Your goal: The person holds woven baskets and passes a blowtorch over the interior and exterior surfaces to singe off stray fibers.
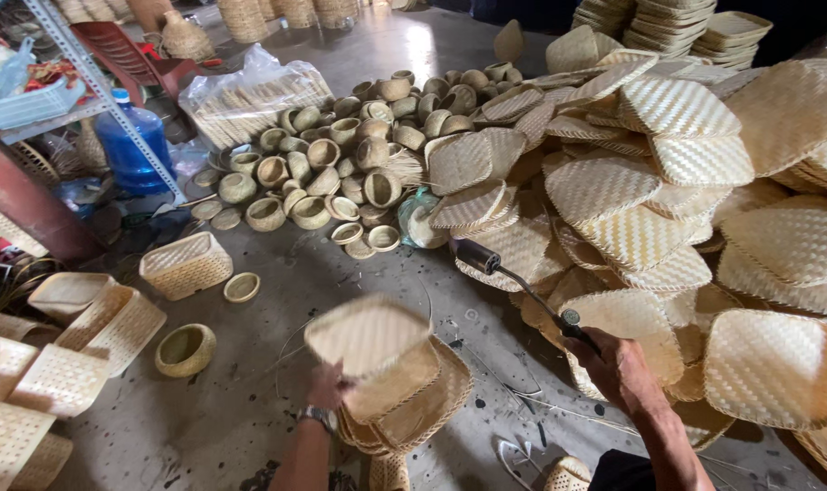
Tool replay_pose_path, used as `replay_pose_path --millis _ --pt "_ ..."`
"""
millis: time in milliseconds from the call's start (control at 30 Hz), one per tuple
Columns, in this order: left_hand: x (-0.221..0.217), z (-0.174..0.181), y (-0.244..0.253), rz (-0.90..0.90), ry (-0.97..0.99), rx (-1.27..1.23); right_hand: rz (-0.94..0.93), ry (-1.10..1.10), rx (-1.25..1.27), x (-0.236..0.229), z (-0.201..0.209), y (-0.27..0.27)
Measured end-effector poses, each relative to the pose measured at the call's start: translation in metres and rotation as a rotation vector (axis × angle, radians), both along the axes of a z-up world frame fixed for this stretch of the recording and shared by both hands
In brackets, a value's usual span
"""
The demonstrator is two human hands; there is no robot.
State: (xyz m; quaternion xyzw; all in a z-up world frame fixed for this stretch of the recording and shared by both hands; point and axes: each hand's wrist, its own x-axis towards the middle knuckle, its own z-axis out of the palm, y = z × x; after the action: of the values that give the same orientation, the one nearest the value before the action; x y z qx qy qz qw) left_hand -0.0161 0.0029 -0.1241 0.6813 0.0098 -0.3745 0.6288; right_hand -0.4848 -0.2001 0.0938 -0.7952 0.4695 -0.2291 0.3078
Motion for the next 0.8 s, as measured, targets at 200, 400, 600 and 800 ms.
replay_pose_path --millis 200,400,600,800 --pt "0.026 0.096 -0.012 0.079 -0.129 -0.37 0.009 0.109 0.062 0.015 0.006 0.011" --pt "0.002 0.13 -0.004 0.12 -0.258 -0.648 0.299 0.093 0.037 0.043 0.012 0.05" --pt "-0.009 0.147 0.001 0.259 -0.305 -0.627 0.379 -0.044 -0.181 0.062 0.006 0.065" --pt "-0.01 0.153 0.006 0.291 -0.352 -0.632 0.224 0.404 -0.025 0.084 -0.006 0.053"
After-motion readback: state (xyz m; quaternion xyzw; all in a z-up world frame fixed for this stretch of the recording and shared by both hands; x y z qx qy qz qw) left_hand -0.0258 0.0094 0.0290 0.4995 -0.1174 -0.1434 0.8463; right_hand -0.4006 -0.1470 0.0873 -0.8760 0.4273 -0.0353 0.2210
